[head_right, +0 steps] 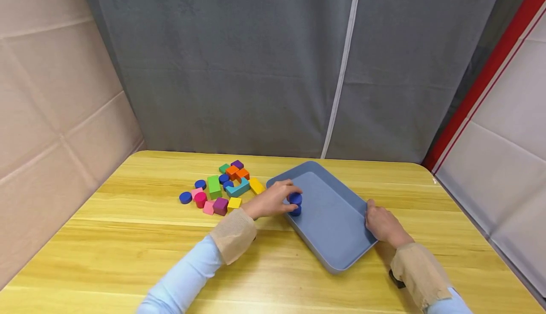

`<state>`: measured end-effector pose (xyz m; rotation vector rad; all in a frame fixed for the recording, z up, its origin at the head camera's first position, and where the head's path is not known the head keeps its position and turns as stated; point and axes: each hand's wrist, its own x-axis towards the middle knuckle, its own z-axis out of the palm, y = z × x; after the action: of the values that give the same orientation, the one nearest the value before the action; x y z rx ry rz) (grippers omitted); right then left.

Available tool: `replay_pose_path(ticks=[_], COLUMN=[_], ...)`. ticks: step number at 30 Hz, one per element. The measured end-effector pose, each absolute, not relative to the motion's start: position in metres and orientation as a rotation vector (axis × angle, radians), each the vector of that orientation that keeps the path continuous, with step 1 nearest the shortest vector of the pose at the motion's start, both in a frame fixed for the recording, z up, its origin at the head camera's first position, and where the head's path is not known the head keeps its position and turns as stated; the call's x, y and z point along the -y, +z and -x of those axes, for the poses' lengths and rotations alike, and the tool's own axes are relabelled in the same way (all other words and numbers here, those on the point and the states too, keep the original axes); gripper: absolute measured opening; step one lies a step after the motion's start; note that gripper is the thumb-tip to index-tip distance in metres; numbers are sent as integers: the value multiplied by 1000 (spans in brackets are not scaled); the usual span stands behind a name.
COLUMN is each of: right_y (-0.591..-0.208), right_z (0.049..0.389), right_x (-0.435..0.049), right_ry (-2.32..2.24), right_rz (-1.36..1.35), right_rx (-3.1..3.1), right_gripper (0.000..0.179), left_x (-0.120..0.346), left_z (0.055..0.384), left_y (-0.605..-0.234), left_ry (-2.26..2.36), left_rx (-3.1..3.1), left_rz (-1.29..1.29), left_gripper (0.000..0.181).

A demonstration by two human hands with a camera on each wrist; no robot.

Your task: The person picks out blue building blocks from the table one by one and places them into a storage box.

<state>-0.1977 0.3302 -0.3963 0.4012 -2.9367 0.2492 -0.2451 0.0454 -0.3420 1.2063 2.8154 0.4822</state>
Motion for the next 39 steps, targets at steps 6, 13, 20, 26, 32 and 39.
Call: replay_pose_path(ticks=[6,13,20,26,32,39], right_y=[-396,-396,-394,-394,-396,-396], right_z=[197,197,197,198,199,199], right_x=[-330,-329,-329,-328,-329,-329], right_ry=[234,244,257,261,253,241], right_rz=[-410,-408,-400,-387,-385,-390], right_rx=[2930,2946,2966,2960,2950,2943], right_gripper=[11,10,9,9,9,10], left_x=[-55,-63,-69,-75,-80,-86], left_z=[246,248,248,247,246,245], left_y=[-347,-355,-359,-361,-364,-366], left_ry=[461,391,362,348,312,289], left_rx=[-2795,-2778,-2745,-2729,-2719,-2700], left_rz=[-1260,-1320,-1357,-1370,-1388,-1387], left_gripper=[36,35,34,32,31,31])
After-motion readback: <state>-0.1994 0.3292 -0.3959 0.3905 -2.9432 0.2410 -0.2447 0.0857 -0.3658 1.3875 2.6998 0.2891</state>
